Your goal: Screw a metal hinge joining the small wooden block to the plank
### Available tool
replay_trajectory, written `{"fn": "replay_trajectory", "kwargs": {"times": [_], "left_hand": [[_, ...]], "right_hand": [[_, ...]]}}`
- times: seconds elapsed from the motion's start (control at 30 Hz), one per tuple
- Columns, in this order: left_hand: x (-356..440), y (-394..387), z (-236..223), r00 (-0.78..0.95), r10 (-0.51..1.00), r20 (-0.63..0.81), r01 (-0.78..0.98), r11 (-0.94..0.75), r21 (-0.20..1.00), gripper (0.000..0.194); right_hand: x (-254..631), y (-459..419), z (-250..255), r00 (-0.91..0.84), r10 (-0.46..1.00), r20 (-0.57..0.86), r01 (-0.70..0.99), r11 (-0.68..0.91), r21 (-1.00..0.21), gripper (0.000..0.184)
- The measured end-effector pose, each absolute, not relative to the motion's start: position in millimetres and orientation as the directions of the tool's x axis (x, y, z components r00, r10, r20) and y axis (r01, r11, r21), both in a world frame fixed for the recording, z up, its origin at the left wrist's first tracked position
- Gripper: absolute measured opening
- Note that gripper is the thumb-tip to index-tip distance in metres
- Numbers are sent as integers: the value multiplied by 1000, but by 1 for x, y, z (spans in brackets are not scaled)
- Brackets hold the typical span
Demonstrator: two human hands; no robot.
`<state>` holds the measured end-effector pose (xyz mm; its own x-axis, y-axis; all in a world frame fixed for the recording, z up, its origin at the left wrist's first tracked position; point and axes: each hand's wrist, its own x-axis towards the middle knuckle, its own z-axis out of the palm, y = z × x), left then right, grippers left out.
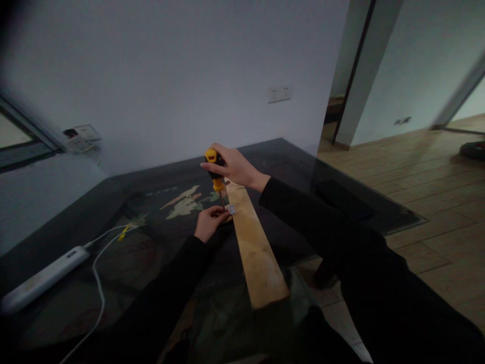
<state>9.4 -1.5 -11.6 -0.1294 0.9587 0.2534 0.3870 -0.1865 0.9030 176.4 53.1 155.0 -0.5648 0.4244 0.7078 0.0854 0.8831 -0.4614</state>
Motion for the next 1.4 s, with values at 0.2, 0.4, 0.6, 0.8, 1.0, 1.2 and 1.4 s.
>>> {"fn": "replay_trajectory", "kwargs": {"times": [0.2,0.4,0.6,0.8,1.0,1.2,1.4], "left_hand": [[10,-2,-11,-125,961,246,361,-187,914,18],[11,-2,-10,-114,960,255,369,-197,908,18],[10,-2,-11,-102,955,278,407,-215,888,19],[8,-1,-12,-79,952,297,469,-228,854,16],[7,-1,-14,-96,946,310,510,-220,831,17],[2,2,-24,-90,942,323,490,-241,838,20],[6,0,-20,-93,931,352,492,-265,829,18]], "right_hand": [[174,53,154,-572,430,698,119,886,-448,34],[173,48,161,-643,422,639,143,886,-441,36],[163,45,175,-804,266,532,67,930,-362,29],[148,36,188,-872,197,448,123,974,-188,25],[133,28,202,-905,268,332,260,963,-67,26],[117,28,217,-978,113,173,102,992,-72,11],[110,17,219,-948,203,246,249,954,169,23]]}}
